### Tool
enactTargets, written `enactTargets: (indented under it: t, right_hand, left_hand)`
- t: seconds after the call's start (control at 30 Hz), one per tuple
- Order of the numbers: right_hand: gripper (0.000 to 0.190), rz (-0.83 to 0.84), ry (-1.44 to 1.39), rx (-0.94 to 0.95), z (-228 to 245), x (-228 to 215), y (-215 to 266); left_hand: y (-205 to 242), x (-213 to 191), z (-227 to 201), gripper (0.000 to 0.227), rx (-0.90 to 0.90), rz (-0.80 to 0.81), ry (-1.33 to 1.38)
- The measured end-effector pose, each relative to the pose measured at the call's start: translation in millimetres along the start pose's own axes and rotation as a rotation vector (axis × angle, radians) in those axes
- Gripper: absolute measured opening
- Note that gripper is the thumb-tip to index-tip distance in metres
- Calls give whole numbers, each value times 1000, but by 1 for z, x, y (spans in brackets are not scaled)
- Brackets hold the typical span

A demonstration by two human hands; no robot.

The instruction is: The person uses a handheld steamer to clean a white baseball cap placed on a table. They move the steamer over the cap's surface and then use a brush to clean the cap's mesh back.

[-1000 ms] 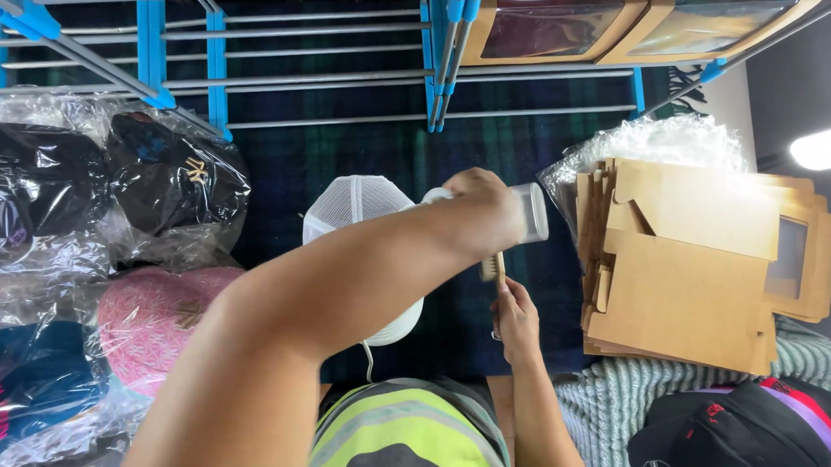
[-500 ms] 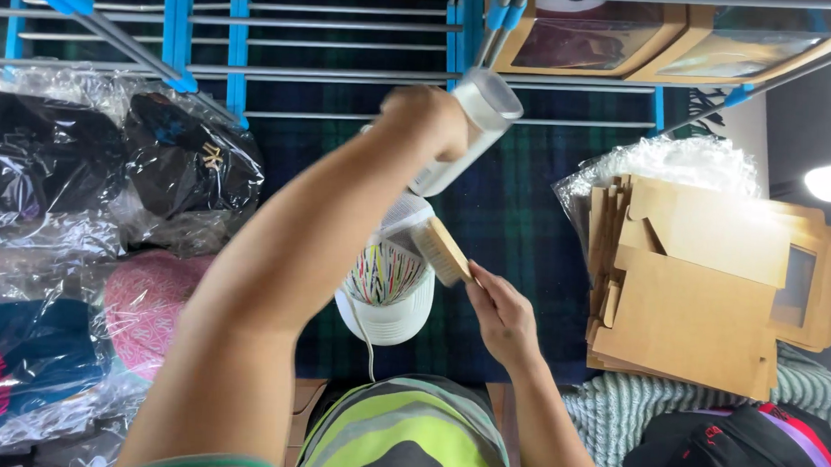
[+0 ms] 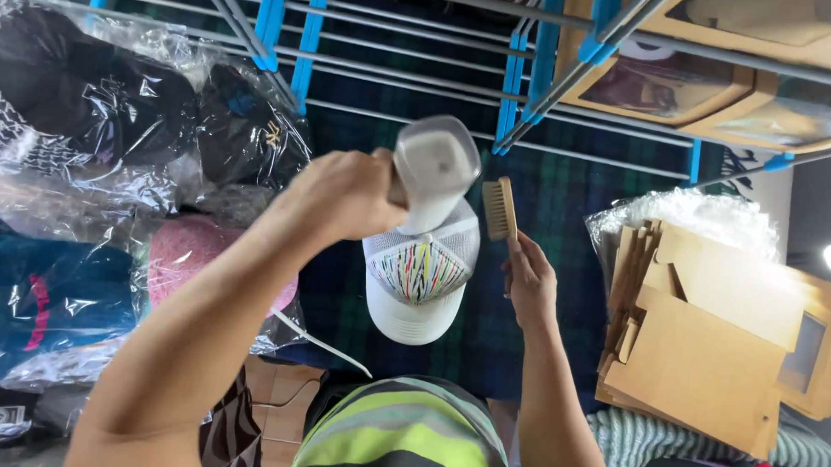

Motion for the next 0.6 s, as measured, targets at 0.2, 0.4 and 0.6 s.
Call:
enactTargets:
  t: [0.2,0.4,0.6]
  right_hand:
    - [39,-28,-9,-32,-7,4,10]
    - [42,-53,-139,-48,-28,7,14]
    - [41,-80,-141,-70,-24,13,17]
  left_hand:
    - [-63,9,-11,58,94,-119,123]
    - [-74,-12,27,55,9,-128,174]
    - [-13,4,6,54,68,-38,67]
Point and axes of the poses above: each hand's wrist, its own y-axis away from the middle knuckle, its own x-axis out of the palm, z = x × y, the point moved 7 cm from there along -y, towards the middle knuckle, and after that the axes turned 8 degrees about z, right-handed, at the moved point
